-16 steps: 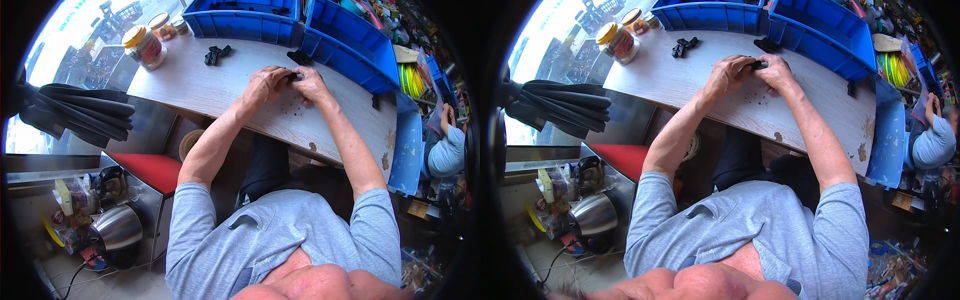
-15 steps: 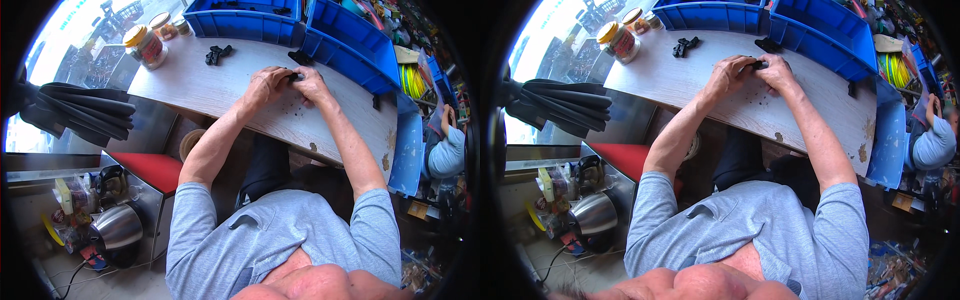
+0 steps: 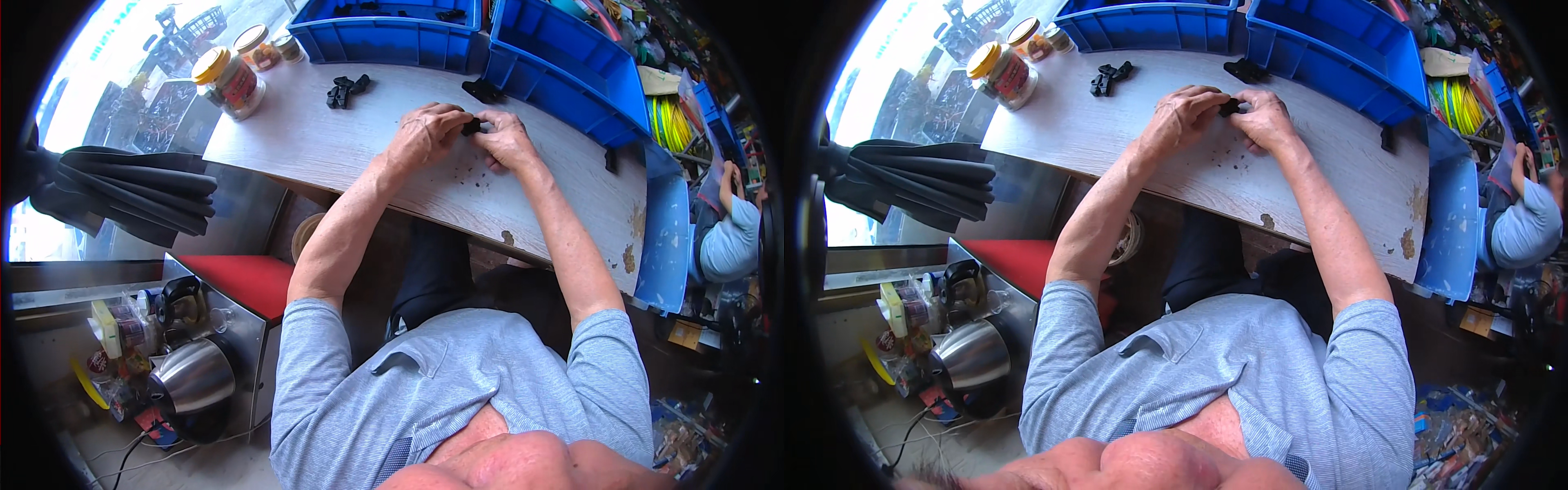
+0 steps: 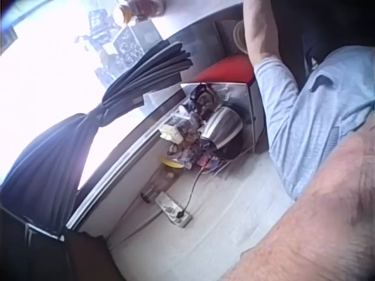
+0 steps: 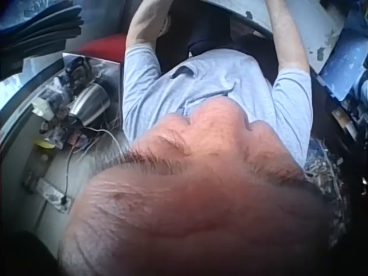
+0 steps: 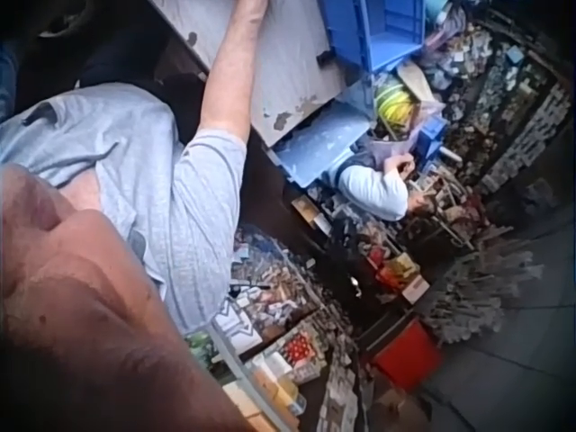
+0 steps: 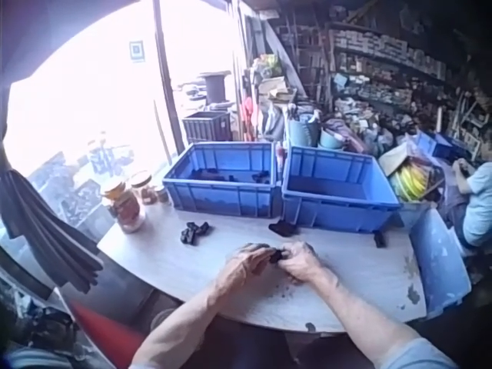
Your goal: Assemble small black plastic components by hand at a production workbench.
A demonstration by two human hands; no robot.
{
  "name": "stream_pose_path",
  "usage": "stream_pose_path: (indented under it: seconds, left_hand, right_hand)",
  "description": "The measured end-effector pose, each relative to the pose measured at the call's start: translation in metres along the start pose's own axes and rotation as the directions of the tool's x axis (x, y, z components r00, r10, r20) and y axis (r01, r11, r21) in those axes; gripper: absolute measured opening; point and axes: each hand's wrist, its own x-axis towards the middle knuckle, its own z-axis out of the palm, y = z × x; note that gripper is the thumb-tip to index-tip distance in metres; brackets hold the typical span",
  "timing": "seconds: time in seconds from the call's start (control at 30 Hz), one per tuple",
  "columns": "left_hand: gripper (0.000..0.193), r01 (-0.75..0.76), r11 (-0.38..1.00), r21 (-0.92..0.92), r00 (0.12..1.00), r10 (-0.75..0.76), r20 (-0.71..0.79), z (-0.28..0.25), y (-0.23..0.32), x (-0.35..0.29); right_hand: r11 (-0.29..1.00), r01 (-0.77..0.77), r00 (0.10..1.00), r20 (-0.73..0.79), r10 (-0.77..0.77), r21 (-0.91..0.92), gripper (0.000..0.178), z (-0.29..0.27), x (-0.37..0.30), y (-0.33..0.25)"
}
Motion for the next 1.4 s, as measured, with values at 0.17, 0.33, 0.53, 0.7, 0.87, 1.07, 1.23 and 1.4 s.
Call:
stream_pose_path:
  seconds: [0.17, 0.33, 0.53, 0.7, 0.87, 1.07, 1.23, 1.4]
  left_hand:
    - [0.035, -0.031, 0.999, 0.023, 0.985, 0.026, 0.171, -0.003, -0.001, -0.002]
    - [0.046, -0.027, 0.99, 0.141, 0.977, -0.004, 0.213, -0.008, 0.01, -0.01]
    - [0.044, -0.029, 0.974, 0.225, 0.99, -0.003, 0.14, -0.005, 0.013, -0.016]
    - [0.033, 0.269, 0.831, 0.487, 0.916, -0.065, -0.396, -0.028, -0.021, -0.002]
    - [0.026, 0.427, 0.509, 0.748, 0.904, -0.264, -0.336, -0.056, -0.081, -0.009]
    - [0.021, 0.138, 0.621, 0.771, 0.987, -0.155, -0.051, -0.04, -0.056, -0.015]
    - [0.025, 0.15, 0.759, 0.634, 0.97, -0.238, 0.055, -0.042, -0.027, -0.022]
    - [0.02, 0.139, 0.823, 0.551, 0.953, -0.262, 0.152, -0.04, -0.007, -0.016]
  right_hand:
    - [1.0, 0.011, 0.999, 0.04, -0.011, 0.023, 0.042, -0.003, 0.002, 0.005]
    - [0.999, 0.022, 0.998, 0.052, -0.024, 0.031, 0.041, -0.004, -0.001, 0.003]
    - [1.0, 0.018, 0.999, 0.039, -0.018, 0.019, 0.038, -0.003, 0.0, 0.005]
    - [0.992, -0.008, 1.0, -0.012, 0.009, 0.124, 0.036, -0.007, -0.003, 0.014]
    - [0.948, -0.047, 0.999, -0.011, 0.053, 0.316, 0.045, -0.012, -0.021, 0.013]
    - [0.875, -0.08, 0.989, -0.074, 0.131, 0.478, 0.056, -0.047, -0.031, 0.05]
    - [0.808, -0.055, 0.945, -0.23, 0.232, 0.586, 0.053, -0.096, -0.034, 0.088]
    - [0.75, 0.012, 0.808, -0.449, 0.382, 0.662, 0.032, -0.159, -0.036, 0.136]
